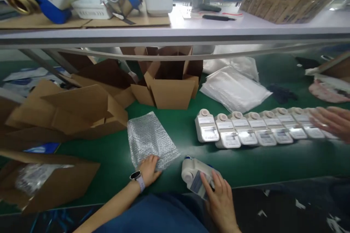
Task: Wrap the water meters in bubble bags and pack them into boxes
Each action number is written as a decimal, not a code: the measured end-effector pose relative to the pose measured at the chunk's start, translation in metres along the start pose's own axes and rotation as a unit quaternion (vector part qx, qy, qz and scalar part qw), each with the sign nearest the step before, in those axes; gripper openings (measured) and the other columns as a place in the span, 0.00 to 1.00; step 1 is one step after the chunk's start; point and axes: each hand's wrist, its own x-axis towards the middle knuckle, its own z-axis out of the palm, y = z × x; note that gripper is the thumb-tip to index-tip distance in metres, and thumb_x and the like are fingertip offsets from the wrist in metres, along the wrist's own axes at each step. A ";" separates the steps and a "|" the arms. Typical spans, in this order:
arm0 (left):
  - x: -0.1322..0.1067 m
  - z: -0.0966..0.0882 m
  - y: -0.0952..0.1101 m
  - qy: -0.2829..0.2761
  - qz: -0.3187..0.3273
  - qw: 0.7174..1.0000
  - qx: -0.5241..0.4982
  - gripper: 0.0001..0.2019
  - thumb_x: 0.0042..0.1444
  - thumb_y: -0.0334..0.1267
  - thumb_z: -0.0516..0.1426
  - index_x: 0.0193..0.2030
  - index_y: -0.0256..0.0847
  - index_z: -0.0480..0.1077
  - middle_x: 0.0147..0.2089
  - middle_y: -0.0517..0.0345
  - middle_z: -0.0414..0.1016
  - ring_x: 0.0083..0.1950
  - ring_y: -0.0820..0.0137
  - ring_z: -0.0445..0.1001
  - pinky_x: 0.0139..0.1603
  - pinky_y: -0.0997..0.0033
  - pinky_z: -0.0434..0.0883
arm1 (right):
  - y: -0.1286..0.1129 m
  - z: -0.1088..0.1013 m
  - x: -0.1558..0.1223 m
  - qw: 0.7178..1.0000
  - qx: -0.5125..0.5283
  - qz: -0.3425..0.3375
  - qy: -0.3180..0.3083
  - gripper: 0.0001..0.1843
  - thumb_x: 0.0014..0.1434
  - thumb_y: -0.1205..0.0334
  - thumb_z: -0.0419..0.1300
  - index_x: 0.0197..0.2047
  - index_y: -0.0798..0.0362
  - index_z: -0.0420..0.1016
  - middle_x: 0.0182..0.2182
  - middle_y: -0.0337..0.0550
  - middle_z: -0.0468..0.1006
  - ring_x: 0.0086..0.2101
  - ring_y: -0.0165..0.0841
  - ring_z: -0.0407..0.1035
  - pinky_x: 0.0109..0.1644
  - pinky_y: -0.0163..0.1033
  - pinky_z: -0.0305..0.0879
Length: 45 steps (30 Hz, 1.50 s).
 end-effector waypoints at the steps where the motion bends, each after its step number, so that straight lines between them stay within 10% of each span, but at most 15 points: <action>1: 0.006 0.004 0.002 -0.006 0.006 0.999 -0.043 0.16 0.49 0.40 0.56 0.46 0.43 0.67 0.47 0.50 0.69 0.50 0.57 0.67 0.51 0.60 0.61 | 0.002 -0.002 0.008 1.000 0.003 0.001 -0.010 0.43 0.46 0.75 0.56 0.64 0.37 0.53 0.56 0.51 0.58 0.56 0.49 0.54 0.57 0.57 0.54; 6: 0.041 0.003 0.001 -0.014 -0.014 0.979 -0.202 0.11 0.57 0.41 0.50 0.29 0.40 0.70 0.33 0.55 0.74 0.39 0.64 0.72 0.42 0.68 0.64 | 0.024 -0.015 0.055 0.972 0.147 0.171 -0.071 0.40 0.42 0.62 0.63 0.60 0.41 0.62 0.47 0.49 0.65 0.48 0.47 0.62 0.50 0.53 0.60; 12: 0.051 0.018 0.015 0.037 -0.072 0.928 -0.363 0.06 0.52 0.37 0.55 0.29 0.39 0.70 0.32 0.57 0.76 0.38 0.68 0.74 0.40 0.73 0.68 | 0.003 -0.030 0.062 0.770 0.507 0.380 -0.069 0.48 0.35 0.49 0.68 0.60 0.50 0.60 0.39 0.46 0.75 0.37 0.43 0.71 0.41 0.48 0.67; 15: 0.050 0.033 0.029 0.070 -0.121 0.901 -0.410 0.03 0.48 0.34 0.57 0.30 0.38 0.69 0.32 0.56 0.75 0.37 0.69 0.73 0.40 0.73 0.67 | -0.019 -0.035 0.061 0.725 0.546 0.417 -0.055 0.52 0.33 0.48 0.69 0.61 0.49 0.58 0.37 0.46 0.77 0.33 0.43 0.72 0.36 0.47 0.68; 23: 0.053 0.038 0.040 0.028 -0.141 0.855 -0.498 0.17 0.52 0.48 0.55 0.25 0.35 0.73 0.20 0.58 0.70 0.25 0.70 0.68 0.27 0.72 0.64 | -0.030 -0.021 0.058 0.805 0.464 0.368 -0.039 0.45 0.36 0.48 0.67 0.58 0.51 0.63 0.45 0.47 0.73 0.42 0.44 0.69 0.46 0.46 0.66; 28: 0.050 0.019 0.067 0.054 -0.103 0.850 -0.514 0.21 0.57 0.50 0.50 0.38 0.36 0.76 0.34 0.53 0.77 0.36 0.65 0.73 0.35 0.68 0.69 | -0.031 -0.013 0.047 0.883 0.360 0.300 -0.033 0.39 0.42 0.52 0.64 0.59 0.49 0.63 0.48 0.48 0.67 0.49 0.46 0.64 0.53 0.47 0.61; 34: 0.049 -0.037 0.137 0.172 0.126 0.900 -0.381 0.14 0.62 0.43 0.50 0.42 0.45 0.77 0.48 0.57 0.76 0.50 0.67 0.69 0.56 0.63 0.62 | -0.041 -0.008 0.054 0.920 0.282 0.270 -0.036 0.37 0.41 0.55 0.65 0.58 0.44 0.66 0.47 0.48 0.63 0.50 0.50 0.60 0.53 0.52 0.59; 37: 0.046 -0.052 0.153 0.171 0.247 0.928 -0.221 0.12 0.61 0.42 0.52 0.41 0.47 0.77 0.45 0.57 0.75 0.46 0.67 0.68 0.47 0.65 0.66 | -0.040 -0.013 0.061 0.825 0.443 0.344 -0.066 0.45 0.36 0.53 0.69 0.59 0.50 0.64 0.45 0.47 0.69 0.47 0.48 0.65 0.51 0.49 0.62; 42: 0.013 -0.059 0.110 0.165 0.304 0.934 -0.094 0.15 0.63 0.45 0.49 0.44 0.47 0.75 0.33 0.58 0.73 0.34 0.73 0.70 0.32 0.76 0.64 | -0.033 -0.030 0.055 0.496 0.705 0.490 -0.129 0.46 0.41 0.49 0.68 0.60 0.53 0.57 0.39 0.46 0.77 0.34 0.41 0.71 0.36 0.43 0.68; 45: -0.004 -0.069 0.107 0.186 0.297 0.931 -0.100 0.16 0.65 0.43 0.46 0.46 0.45 0.74 0.31 0.59 0.73 0.33 0.75 0.71 0.32 0.77 0.64 | -0.040 -0.030 0.058 0.460 0.737 0.478 -0.124 0.40 0.42 0.51 0.68 0.57 0.54 0.61 0.37 0.44 0.78 0.34 0.39 0.72 0.35 0.41 0.69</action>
